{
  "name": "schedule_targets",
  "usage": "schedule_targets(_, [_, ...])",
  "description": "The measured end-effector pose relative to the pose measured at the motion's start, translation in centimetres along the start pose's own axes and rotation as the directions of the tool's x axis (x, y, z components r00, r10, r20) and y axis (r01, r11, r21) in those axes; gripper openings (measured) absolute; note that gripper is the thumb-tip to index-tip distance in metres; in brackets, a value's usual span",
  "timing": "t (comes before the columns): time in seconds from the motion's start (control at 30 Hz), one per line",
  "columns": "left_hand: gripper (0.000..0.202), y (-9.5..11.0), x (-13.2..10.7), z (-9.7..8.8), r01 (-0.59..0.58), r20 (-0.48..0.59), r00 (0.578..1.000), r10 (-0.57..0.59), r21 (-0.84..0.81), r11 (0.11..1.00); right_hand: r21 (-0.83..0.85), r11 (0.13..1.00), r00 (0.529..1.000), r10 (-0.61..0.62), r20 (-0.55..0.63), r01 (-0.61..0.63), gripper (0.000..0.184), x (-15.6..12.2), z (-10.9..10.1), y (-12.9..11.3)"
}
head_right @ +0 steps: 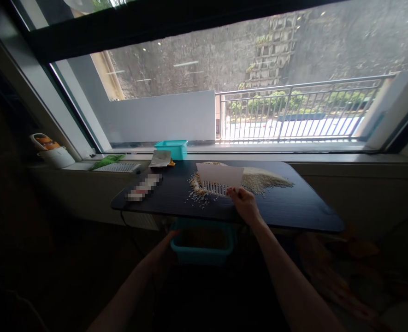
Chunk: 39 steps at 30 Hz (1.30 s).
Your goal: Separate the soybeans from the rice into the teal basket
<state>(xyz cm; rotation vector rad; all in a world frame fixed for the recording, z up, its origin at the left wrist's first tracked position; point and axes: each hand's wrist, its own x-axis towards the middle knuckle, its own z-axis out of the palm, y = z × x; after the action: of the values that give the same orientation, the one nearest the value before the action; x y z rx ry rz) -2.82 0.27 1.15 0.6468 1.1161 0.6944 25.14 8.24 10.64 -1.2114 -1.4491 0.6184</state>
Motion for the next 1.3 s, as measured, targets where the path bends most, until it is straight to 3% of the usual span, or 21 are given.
schedule_targets(0.63, [0.061, 0.48, -0.18, 0.81, 0.017, -0.032, 0.999, -0.016, 0.025, 1.0, 0.013, 1.0, 0.998, -0.022, 0.055, 0.021, 0.037, -0.47, -0.31, -0.21])
schedule_targets(1.3, [0.06, 0.38, 0.02, 0.47, 0.023, -0.02, 1.0, -0.023, 0.014, 1.0, 0.059, 0.998, 0.996, -0.003, 0.092, -0.003, 0.041, -0.5, -0.38, -0.27])
